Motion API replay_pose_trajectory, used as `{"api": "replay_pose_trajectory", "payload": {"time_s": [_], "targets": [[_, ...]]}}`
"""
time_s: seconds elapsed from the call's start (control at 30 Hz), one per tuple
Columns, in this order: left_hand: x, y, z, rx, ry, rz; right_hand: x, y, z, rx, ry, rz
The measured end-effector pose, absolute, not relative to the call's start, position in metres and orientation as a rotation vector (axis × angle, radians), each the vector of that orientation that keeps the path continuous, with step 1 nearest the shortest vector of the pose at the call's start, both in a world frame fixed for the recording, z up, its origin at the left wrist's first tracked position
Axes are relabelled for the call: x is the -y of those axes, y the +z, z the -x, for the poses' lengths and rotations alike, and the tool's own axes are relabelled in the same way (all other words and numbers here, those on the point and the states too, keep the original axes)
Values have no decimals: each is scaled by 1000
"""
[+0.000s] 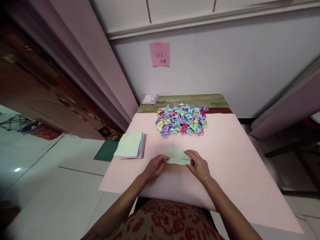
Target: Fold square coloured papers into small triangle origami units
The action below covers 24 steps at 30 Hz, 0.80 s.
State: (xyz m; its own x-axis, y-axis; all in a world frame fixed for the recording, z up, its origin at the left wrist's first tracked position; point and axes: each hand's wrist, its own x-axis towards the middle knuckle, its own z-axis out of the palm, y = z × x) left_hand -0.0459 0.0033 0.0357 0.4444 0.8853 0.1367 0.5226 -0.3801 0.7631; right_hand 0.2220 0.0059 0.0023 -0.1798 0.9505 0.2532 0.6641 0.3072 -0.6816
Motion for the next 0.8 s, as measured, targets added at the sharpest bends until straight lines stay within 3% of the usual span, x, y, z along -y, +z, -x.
{"api": "replay_pose_trajectory", "payload": {"time_s": [0.13, 0.3, 0.5, 0.8], "targets": [[-9, 32, 33, -1408, 763, -1890, -12, -6, -214, 1788, 609, 1473], [-7, 23, 3, -1744, 1094, -2065, -15, -4, -203, 1748, 468, 1670], [1, 19, -15, -1443, 634, -2437, -25, 7, -196, 1752, 408, 1879], [0, 11, -12, -1423, 718, -2421, -61, 41, -197, 2013, 654, 2217]]}}
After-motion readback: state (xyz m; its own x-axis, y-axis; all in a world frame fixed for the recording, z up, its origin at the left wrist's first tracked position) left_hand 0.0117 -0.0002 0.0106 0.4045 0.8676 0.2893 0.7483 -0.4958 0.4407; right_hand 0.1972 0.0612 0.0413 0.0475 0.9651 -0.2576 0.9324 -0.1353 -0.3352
